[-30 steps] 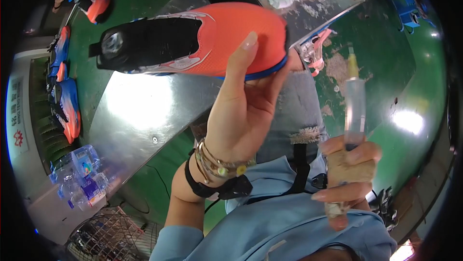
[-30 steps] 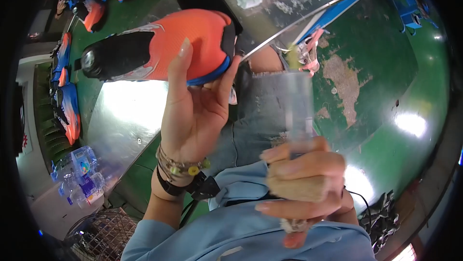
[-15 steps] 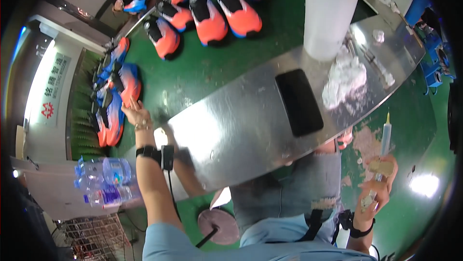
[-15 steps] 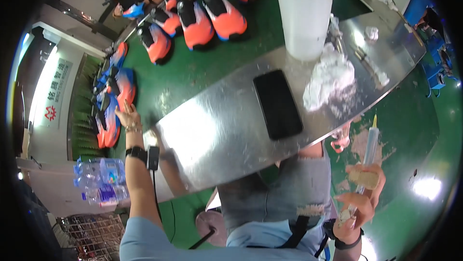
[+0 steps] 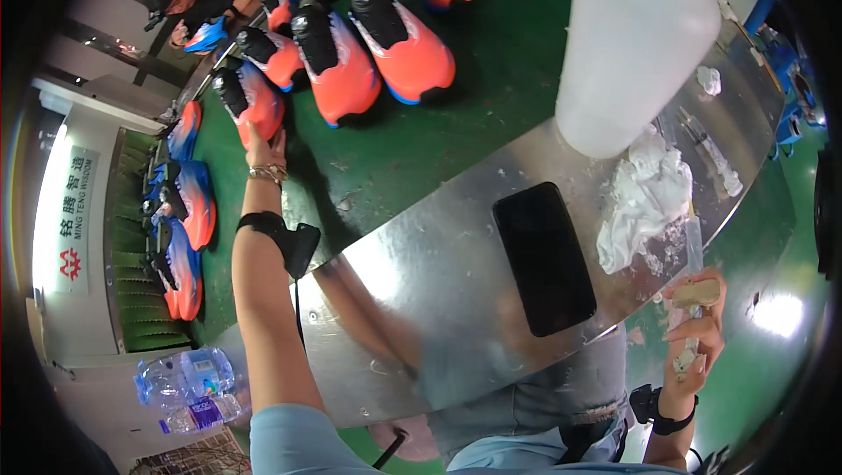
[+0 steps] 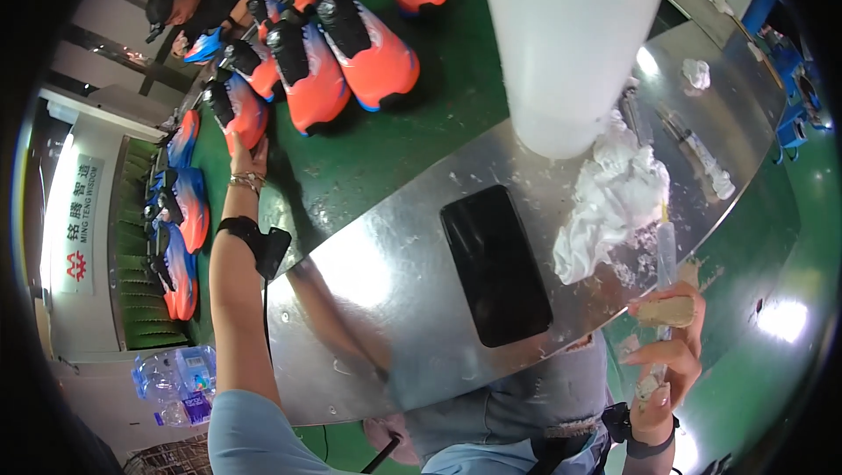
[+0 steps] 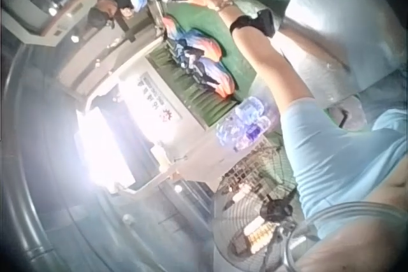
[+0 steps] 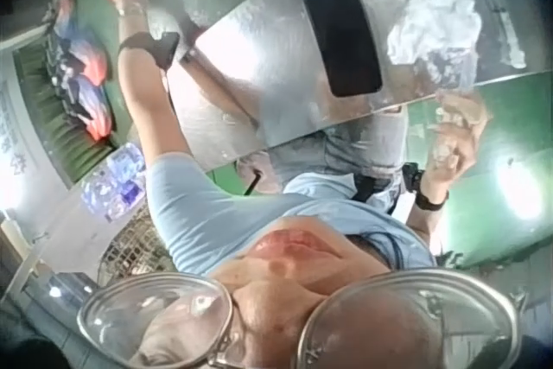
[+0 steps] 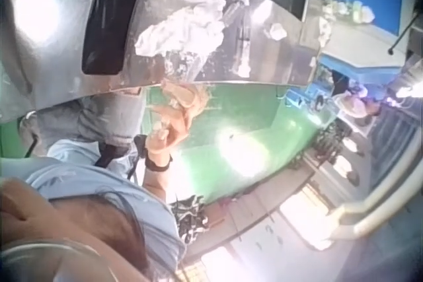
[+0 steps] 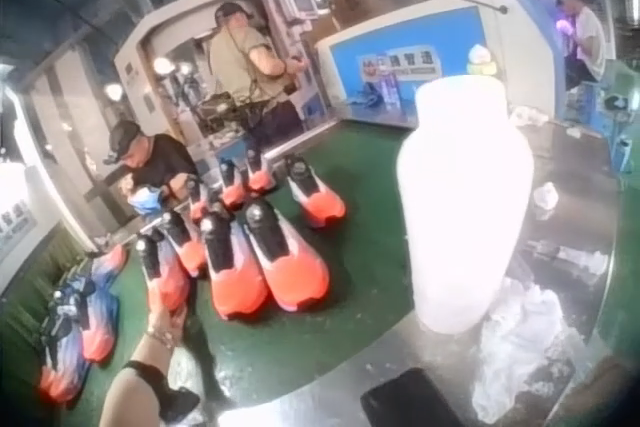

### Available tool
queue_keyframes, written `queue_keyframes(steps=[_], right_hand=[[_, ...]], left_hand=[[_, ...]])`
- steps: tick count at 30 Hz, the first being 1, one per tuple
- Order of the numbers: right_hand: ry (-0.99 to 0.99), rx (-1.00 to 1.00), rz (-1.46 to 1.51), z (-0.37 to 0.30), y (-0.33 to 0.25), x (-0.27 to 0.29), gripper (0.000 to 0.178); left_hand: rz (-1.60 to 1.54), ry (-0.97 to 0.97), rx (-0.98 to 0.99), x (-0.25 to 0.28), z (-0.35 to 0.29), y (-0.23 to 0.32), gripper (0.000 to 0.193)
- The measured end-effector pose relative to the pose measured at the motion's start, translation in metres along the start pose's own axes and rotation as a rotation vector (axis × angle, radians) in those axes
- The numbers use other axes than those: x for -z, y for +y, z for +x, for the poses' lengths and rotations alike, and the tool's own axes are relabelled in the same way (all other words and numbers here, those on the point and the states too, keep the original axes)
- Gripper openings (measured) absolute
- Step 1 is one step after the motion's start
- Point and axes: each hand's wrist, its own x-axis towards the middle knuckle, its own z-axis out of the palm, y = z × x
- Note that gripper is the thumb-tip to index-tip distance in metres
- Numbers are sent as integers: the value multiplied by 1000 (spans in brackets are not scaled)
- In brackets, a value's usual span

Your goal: Applying adhesive to the edges of shoe soles using a syringe-like applicator and a sponge.

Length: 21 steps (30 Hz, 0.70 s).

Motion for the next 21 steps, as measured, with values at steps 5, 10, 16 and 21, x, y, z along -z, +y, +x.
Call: queue_keyframes(steps=[5, 10, 16, 21], right_hand=[[75, -39, 195, -22, -3, 19, 51], [68, -15, 321, -37, -12, 27, 49], [-13, 117, 322, -31, -5, 18, 51], [10, 265, 47, -17, -5, 9, 37]], left_hand=[[23, -74, -91, 12, -19, 0, 52], [-17, -209, 75, 58, -134, 37, 42], [-208, -316, 242, 128, -338, 66, 46], [-179, 52, 433, 200, -486, 67, 45]])
